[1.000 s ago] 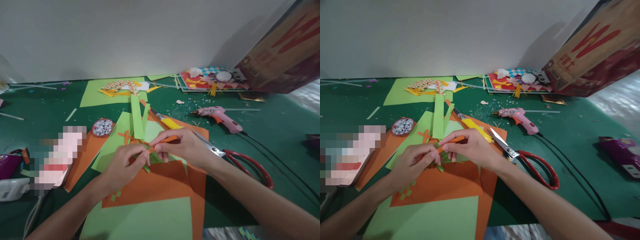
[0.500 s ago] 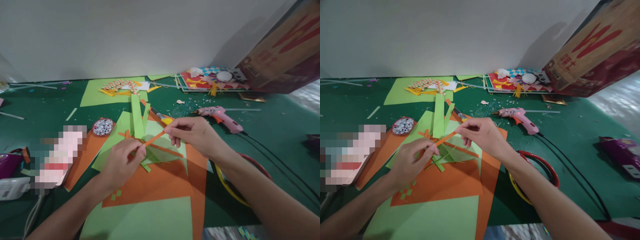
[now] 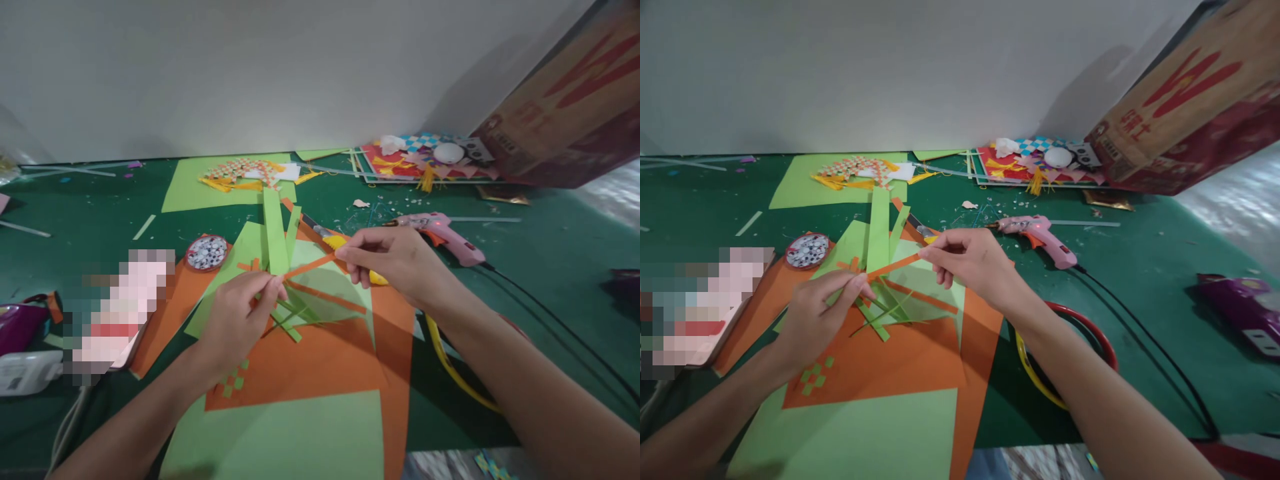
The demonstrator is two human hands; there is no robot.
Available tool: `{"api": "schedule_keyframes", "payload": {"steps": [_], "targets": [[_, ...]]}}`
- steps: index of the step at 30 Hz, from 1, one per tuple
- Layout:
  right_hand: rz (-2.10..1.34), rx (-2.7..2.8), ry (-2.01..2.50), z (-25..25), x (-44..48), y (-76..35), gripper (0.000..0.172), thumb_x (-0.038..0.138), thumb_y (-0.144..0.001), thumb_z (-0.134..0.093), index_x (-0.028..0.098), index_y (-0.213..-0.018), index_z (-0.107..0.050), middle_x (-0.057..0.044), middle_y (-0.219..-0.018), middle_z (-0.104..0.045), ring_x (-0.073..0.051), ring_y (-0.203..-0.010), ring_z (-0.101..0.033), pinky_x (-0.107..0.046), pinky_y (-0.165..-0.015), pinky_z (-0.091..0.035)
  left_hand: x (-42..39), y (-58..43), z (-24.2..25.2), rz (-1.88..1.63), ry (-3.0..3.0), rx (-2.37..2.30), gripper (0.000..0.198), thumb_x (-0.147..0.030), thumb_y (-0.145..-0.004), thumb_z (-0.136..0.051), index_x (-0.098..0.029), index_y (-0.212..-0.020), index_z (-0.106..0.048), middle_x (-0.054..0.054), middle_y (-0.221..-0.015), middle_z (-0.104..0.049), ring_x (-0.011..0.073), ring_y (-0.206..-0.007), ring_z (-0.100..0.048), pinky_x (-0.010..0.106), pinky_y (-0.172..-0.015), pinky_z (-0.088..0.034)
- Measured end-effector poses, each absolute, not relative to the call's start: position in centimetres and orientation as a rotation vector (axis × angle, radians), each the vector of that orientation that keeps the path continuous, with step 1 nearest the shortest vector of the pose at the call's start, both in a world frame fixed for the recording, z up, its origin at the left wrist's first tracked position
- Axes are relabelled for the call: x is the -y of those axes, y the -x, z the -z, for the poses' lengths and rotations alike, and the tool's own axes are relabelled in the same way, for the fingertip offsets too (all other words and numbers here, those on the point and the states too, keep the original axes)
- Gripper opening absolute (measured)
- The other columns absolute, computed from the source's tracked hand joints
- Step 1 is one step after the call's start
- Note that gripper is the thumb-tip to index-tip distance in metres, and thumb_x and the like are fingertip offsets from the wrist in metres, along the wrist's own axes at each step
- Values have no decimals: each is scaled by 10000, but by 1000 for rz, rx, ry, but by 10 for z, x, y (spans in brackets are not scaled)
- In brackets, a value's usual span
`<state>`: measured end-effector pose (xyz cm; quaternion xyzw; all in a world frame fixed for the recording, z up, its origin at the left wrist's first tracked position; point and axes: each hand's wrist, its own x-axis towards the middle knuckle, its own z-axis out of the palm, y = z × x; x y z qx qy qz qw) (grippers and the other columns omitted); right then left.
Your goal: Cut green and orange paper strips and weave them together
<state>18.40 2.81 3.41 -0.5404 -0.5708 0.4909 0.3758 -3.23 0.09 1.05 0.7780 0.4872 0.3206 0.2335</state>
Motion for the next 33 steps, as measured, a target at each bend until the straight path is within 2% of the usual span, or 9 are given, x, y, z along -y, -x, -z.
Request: {"api": "schedule_keyframes", "payload": {"steps": [5,9,14,18,23,26,29,33], "targets": [[-1292,1505,1392,-35,-28,-186,364,480,-615,-766,191,-508,-573,9,-449,-547,-84,-394,-473,-216,-384,-367,-3,35,-14,-874,-2128,-1400,345,-288,-938,-402,-185,-663,-585,-5,-655,-647,133,-595,-579,252,-579,-394],[-1267,1655,1400,-31,-28,-188,315,441,-715,-662,175,-574,-572,26,-438,-515,-73,-396,-427,-210,-397,-322,-5,38,-16,-902,-2133,-1410,372,-285,-928,-394,-191,-607,-558,-2,-632,-649,143,-611,-597,255,-581,-415],[-1196,1978,1442,-25,-24,-186,250,387,-769,-567,169,-659,-624,24,-521,-533,-86,-490,-439,-219,-468,-316,-10,44,-18,-1017,-2190,-1537,347,-264,-926,-380,-190,-665,-596,-5,-655,-663,132,-606,-588,249,-591,-419],[-1082,2216,1519,-21,-21,-184,201,298,-761,-515,185,-618,-601,16,-567,-563,-102,-534,-455,-230,-501,-323,-13,46,-15,-997,-2215,-1618,342,-292,-932,-404,-192,-666,-594,-20,-639,-648,123,-576,-563,244,-570,-398],[-1106,2381,1483,-22,-19,-185,175,261,-723,-487,194,-572,-544,36,-492,-476,-93,-479,-380,-235,-471,-262,-13,44,-13,-953,-2259,-1577,344,-289,-933,-400,-196,-642,-560,-11,-616,-621,135,-611,-574,250,-613,-409],[-1091,2354,1462,-21,-21,-187,170,280,-741,-473,196,-610,-542,33,-532,-494,-97,-507,-391,-233,-488,-274,-12,44,-14,-896,-2323,-1399,334,-298,-933,-405,-195,-644,-538,2,-630,-615,141,-620,-562,257,-614,-403],[-1048,2338,1487,-19,-22,-189,181,292,-761,-456,196,-627,-529,30,-563,-510,-100,-528,-401,-235,-504,-281,-10,44,-11,-738,-2451,-1036,273,-337,-892,-527,-186,-665,-527,-11,-623,-578,123,-585,-511,251,-592,-380],[-1080,2337,1542,-19,-23,-191,174,269,-741,-454,195,-584,-470,43,-537,-464,-92,-512,-368,-239,-490,-257,-9,43,-4,-473,-2573,-772,226,-322,-870,-587,-175,-700,-576,0,-649,-581,132,-625,-506,251,-569,-349]]}}
